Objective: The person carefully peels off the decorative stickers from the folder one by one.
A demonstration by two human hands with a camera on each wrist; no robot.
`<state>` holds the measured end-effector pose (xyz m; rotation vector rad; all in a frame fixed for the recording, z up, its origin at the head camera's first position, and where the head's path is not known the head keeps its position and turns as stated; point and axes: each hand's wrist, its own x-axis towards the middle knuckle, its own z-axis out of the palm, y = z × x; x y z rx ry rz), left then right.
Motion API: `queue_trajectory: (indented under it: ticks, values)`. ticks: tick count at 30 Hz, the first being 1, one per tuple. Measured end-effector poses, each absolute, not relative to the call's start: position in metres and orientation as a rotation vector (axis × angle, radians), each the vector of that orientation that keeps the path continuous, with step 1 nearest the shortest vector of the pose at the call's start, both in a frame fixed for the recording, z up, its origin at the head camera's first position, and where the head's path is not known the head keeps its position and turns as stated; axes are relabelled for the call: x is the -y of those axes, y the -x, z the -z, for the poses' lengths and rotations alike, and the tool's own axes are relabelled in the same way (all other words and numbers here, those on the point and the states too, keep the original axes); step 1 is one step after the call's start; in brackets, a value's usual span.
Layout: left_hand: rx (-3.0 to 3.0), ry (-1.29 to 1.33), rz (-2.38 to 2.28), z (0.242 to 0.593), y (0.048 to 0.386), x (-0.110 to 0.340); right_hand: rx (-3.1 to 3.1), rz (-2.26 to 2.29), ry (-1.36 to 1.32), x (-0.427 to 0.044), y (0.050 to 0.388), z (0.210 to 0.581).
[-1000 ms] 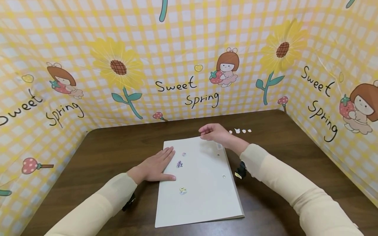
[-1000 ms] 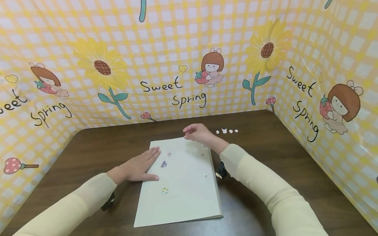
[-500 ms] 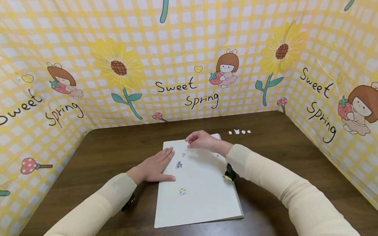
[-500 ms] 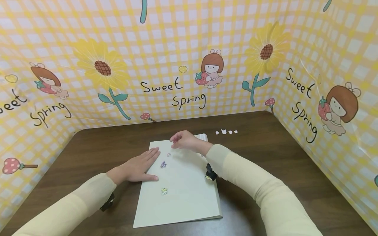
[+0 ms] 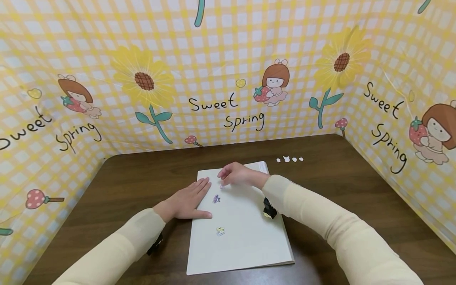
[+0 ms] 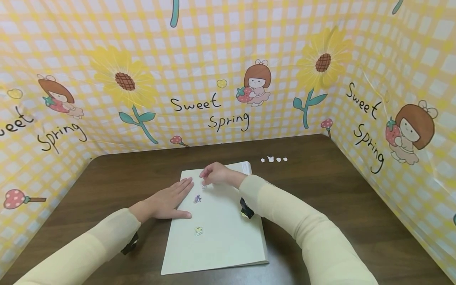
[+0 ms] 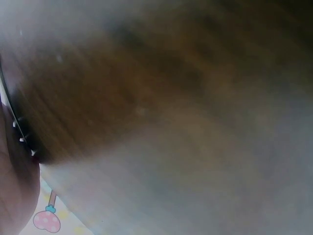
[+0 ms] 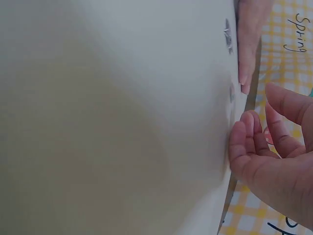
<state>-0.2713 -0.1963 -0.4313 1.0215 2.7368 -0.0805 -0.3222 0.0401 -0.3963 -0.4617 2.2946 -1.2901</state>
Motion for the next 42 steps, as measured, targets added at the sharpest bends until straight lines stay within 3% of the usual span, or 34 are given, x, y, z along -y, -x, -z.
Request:
queue_trajectory:
  ticks: [42]
  values:
    - [-2.729, -1.037, 0.09, 0.432, 0.272, 0.196, -2.47, 0.956, 0.678, -0.032, 0.329, 0.411]
